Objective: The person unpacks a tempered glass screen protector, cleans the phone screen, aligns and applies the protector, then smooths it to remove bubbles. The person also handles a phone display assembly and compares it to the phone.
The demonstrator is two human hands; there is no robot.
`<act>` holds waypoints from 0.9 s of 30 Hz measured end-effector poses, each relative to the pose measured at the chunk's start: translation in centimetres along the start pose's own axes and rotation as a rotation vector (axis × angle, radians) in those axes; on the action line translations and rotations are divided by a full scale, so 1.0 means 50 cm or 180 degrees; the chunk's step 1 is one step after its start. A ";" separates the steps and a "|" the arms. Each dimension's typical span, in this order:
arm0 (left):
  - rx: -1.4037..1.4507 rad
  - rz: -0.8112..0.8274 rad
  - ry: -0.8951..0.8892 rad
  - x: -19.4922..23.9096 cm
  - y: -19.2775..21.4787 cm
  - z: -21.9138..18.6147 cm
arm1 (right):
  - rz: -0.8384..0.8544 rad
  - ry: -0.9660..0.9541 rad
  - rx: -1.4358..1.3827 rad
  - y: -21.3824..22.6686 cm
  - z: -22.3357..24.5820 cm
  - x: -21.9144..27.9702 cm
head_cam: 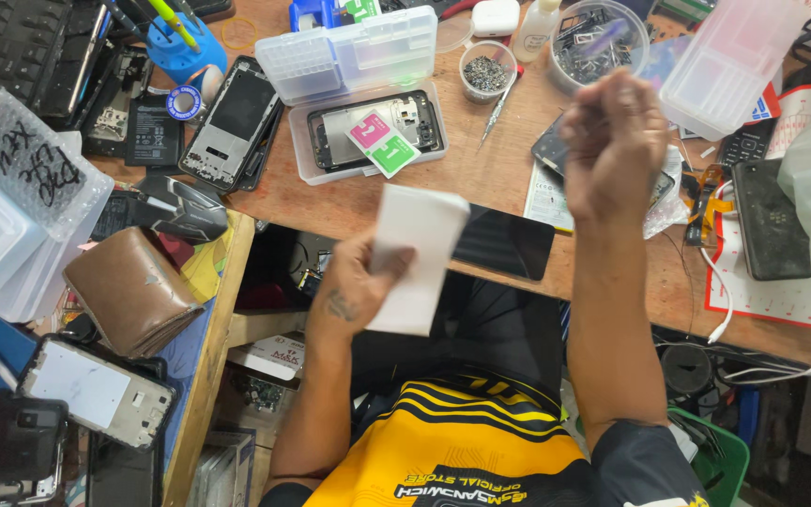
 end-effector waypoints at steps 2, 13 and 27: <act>0.0215 -0.0424 -0.0069 -0.014 0.031 0.007 | -0.0058 0.0158 -0.0102 0.022 0.023 -0.003; 0.1048 -0.1587 -0.0809 -0.050 0.055 0.044 | 0.0010 -0.0143 0.1080 -0.010 -0.008 0.011; 0.1209 -0.1939 -0.0514 -0.036 0.034 0.130 | 0.0070 -0.0630 0.1009 -0.074 -0.200 -0.083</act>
Point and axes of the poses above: each hand's wrist, its own x-axis away from the middle knuckle, its own y-axis out of the back of the hand, z = x × y, the point moved 1 cm from there along -x, towards the middle knuckle, and after that the axes turned 1 degree about -z, right-handed, at the moved point
